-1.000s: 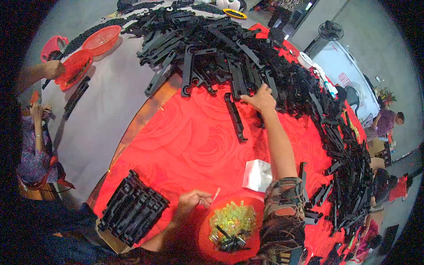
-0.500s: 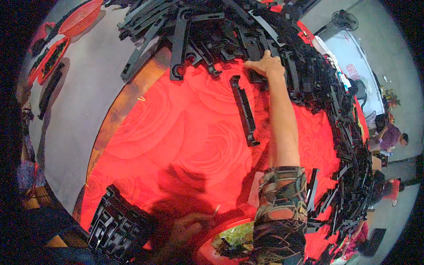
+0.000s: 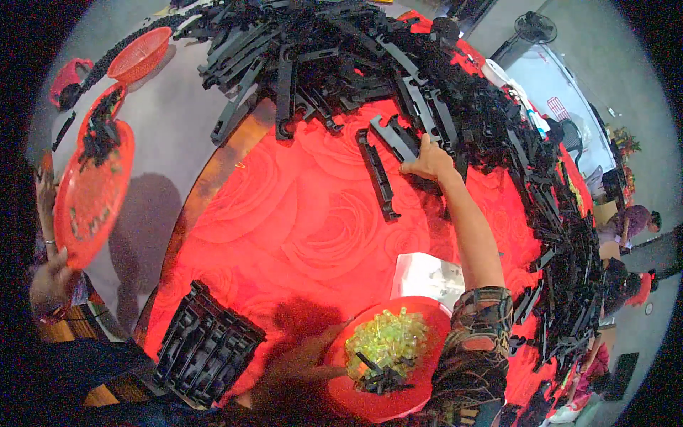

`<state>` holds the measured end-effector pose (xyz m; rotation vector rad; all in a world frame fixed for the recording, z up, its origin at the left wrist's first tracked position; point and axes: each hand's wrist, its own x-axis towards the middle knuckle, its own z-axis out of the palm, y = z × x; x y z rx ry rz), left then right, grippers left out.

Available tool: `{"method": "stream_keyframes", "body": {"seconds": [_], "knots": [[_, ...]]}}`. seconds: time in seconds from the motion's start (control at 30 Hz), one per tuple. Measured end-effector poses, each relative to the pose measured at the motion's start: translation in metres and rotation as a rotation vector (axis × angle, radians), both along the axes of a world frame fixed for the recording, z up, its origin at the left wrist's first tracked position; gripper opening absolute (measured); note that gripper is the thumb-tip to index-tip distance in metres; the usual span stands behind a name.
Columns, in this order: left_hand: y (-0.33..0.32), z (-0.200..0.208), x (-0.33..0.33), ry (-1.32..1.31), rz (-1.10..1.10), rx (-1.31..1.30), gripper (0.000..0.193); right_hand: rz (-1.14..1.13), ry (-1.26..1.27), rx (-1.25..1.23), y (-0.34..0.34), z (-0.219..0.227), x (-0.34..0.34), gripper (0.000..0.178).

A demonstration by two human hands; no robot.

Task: Assemble mechanical components for toy or model items at a workstation.

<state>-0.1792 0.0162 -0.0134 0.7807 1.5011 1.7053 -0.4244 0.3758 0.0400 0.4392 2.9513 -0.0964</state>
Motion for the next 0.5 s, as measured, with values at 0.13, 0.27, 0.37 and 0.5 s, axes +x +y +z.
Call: {"method": "stream_keyframes", "body": {"seconds": [0.13, 0.27, 0.37, 0.5], "knots": [[-0.006, 0.007, -0.004, -0.109, -0.069, -0.142, 0.077, -0.025, 0.010, 0.094, -0.004, -0.002, 0.025, 0.091], [-0.017, -0.015, -0.006, -0.024, -0.036, -0.188, 0.071, 0.097, 0.106, 0.270, -0.030, 0.030, 0.049, 0.085], [-0.013, -0.020, 0.000, -0.133, 0.112, 0.052, 0.063, 0.009, 0.174, 0.296, -0.013, 0.082, 0.088, 0.078], [-0.015, 0.004, -0.004, -0.332, 0.187, 0.180, 0.059, -0.159, 0.137, 0.323, 0.033, 0.108, 0.181, 0.079]]}}
